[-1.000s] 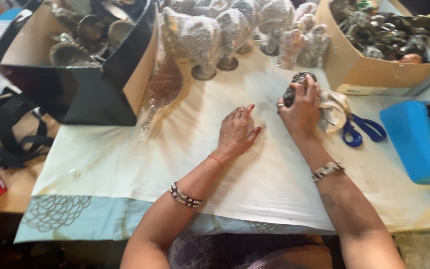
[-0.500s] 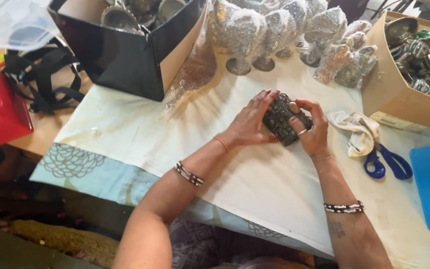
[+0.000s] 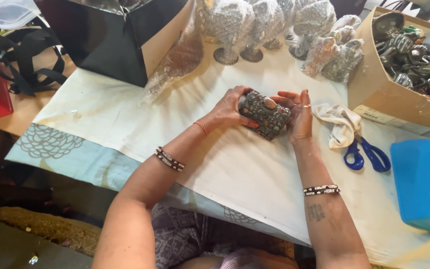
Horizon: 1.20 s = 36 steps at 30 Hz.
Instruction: The person cleans and wraps several small figurines and decorative items on a table. They use a cloth to wipe a small turtle statue and then wrap it and other items in bubble wrap.
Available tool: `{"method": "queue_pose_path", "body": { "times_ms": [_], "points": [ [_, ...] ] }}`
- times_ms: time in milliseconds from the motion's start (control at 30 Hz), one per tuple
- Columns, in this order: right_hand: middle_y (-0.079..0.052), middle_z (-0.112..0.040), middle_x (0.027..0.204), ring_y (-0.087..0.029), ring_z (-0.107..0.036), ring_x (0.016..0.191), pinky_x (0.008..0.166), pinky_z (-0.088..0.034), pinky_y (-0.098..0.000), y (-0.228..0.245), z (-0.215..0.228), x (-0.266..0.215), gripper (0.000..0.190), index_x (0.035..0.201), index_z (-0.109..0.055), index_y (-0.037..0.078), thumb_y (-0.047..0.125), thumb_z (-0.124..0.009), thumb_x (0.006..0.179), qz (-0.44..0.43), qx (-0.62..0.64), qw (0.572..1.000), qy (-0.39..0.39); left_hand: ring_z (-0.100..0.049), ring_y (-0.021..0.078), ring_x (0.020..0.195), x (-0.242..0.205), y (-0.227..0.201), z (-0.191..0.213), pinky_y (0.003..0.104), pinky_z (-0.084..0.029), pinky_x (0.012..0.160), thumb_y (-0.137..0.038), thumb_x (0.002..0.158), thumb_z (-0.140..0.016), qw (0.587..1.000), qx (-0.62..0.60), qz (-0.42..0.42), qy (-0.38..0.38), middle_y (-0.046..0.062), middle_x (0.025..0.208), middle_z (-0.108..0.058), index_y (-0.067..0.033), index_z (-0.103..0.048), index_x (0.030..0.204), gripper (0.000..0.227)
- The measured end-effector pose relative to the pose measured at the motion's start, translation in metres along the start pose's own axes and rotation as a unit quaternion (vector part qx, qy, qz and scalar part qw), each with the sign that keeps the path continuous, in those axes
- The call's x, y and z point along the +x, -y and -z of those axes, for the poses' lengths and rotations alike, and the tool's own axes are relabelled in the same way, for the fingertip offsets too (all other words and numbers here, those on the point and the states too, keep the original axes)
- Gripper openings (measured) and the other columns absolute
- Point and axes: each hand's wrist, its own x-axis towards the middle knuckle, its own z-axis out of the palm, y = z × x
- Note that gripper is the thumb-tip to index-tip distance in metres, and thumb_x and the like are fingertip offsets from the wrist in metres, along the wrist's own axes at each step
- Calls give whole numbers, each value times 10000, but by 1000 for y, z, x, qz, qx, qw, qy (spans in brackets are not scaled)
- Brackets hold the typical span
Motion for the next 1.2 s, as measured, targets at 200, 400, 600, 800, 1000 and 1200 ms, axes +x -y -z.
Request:
{"method": "queue_pose_path", "body": {
  "times_ms": [200,400,600,800,1000,1200],
  "points": [
    [-122,-773,1011,-198,-733,926,797,-588,-308,-26,25,19,787,1115,-691,10,701,-335,993,-10,-141,987,-81,-669,265,1134,-6,-56,25,365,-523,994,-383,491,-951,987,-102,122,11,110,1177,-688,-90,-457,1348,1032],
    [-87,-728,943,-164,-678,806,713,-576,-288,-30,23,20,506,1057,-698,-8,460,-507,1089,4,-212,970,-119,-743,212,1017,-41,-103,110,338,-584,930,-331,571,-988,989,4,142,-41,76,1122,-743,-108,-577,1303,868],
    [-45,-747,955,-103,-730,882,716,-607,-269,-36,23,20,286,1038,-707,32,300,-607,1045,19,-249,962,-107,-690,179,1138,-133,-84,233,330,-624,971,-40,615,-976,970,-61,112,-207,78,1258,-672,-78,-523,1365,878],
    [-65,-749,947,-111,-715,865,715,-587,-255,-37,20,18,194,1041,-712,14,191,-634,1045,38,-289,950,-107,-663,142,1141,-194,-16,299,316,-628,958,74,617,-891,921,-101,182,-328,25,1262,-631,-82,-508,1356,847],
    [-60,-747,954,-100,-712,870,740,-598,-241,-35,17,15,189,1074,-706,-4,160,-617,1045,30,-317,942,-104,-653,144,1136,-195,28,317,299,-600,956,89,599,-871,930,-121,250,-241,45,1302,-607,-52,-511,1471,954],
    [-69,-750,957,-102,-711,870,736,-597,-243,-34,15,15,192,1057,-717,-11,153,-618,1045,48,-347,931,-104,-567,209,1270,-189,36,324,355,-484,1061,-15,615,-924,950,-57,260,-164,115,1421,-566,-21,-305,1602,1165]
  ]
}}
